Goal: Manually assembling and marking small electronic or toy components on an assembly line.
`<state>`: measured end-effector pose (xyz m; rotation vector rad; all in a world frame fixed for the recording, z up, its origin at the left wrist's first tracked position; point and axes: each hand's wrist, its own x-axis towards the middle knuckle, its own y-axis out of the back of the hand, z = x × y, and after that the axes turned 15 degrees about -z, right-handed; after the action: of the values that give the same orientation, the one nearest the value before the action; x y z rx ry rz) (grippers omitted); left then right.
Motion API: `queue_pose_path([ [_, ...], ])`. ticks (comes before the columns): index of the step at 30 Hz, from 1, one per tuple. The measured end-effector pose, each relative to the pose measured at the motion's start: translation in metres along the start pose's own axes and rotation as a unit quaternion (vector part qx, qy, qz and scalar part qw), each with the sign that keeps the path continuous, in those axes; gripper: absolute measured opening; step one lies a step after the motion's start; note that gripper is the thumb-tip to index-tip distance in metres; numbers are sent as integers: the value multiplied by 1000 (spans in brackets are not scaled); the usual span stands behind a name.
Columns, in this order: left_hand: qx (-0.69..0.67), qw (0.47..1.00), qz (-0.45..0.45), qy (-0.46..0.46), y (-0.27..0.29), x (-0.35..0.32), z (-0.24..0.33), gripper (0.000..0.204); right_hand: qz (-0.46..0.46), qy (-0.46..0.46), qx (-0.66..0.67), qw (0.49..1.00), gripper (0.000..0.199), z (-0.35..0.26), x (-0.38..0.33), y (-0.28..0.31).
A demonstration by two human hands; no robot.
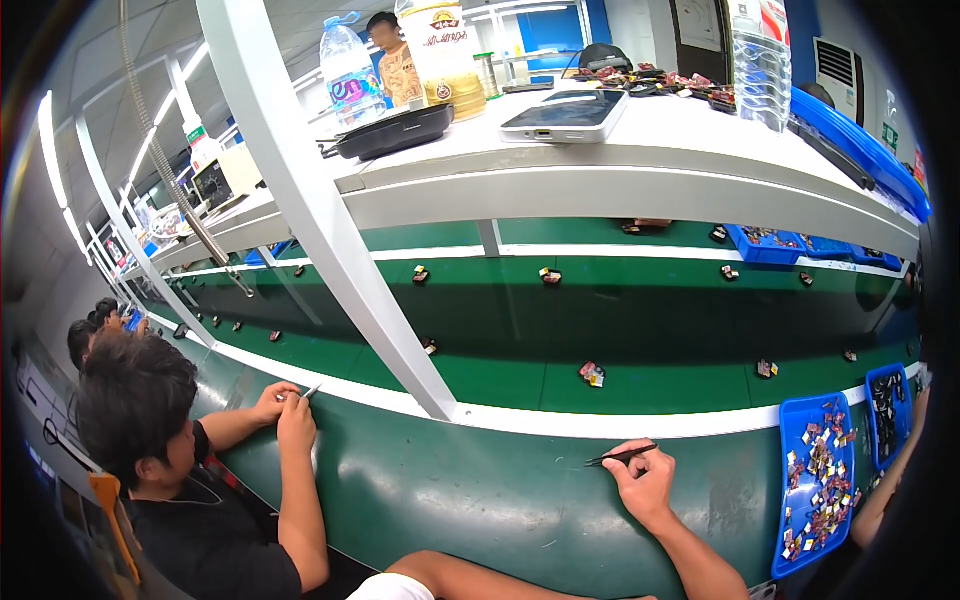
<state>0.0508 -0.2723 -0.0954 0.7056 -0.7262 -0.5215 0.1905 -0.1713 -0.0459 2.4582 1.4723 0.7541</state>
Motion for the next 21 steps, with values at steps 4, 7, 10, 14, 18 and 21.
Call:
queue_pose_path([
  [4, 4, 1000, -13, -1, -2, 1, -2, 18, 15, -4, 12, 1000, 15, -1, 1, -2],
  [7, 8, 1000, -17, -5, -5, 2, -5, 18, 27, -13, 22, 999, 15, 0, 1, -1],
  [10, 10, 1000, -20, -3, -7, 1, -6, 19, 26, -15, 24, 999, 15, -1, 1, -1],
  [14, 9, 1000, -9, -5, -8, 2, -6, 20, 22, -17, 25, 999, 15, -1, 1, 0],
  [18, 7, 1000, -9, -9, -4, 2, -4, 20, 23, -14, 28, 999, 15, -6, 1, -1],
  [21, 9, 1000, -12, -13, -5, 1, -4, 21, 19, -24, 29, 999, 15, -6, 1, -1],
])
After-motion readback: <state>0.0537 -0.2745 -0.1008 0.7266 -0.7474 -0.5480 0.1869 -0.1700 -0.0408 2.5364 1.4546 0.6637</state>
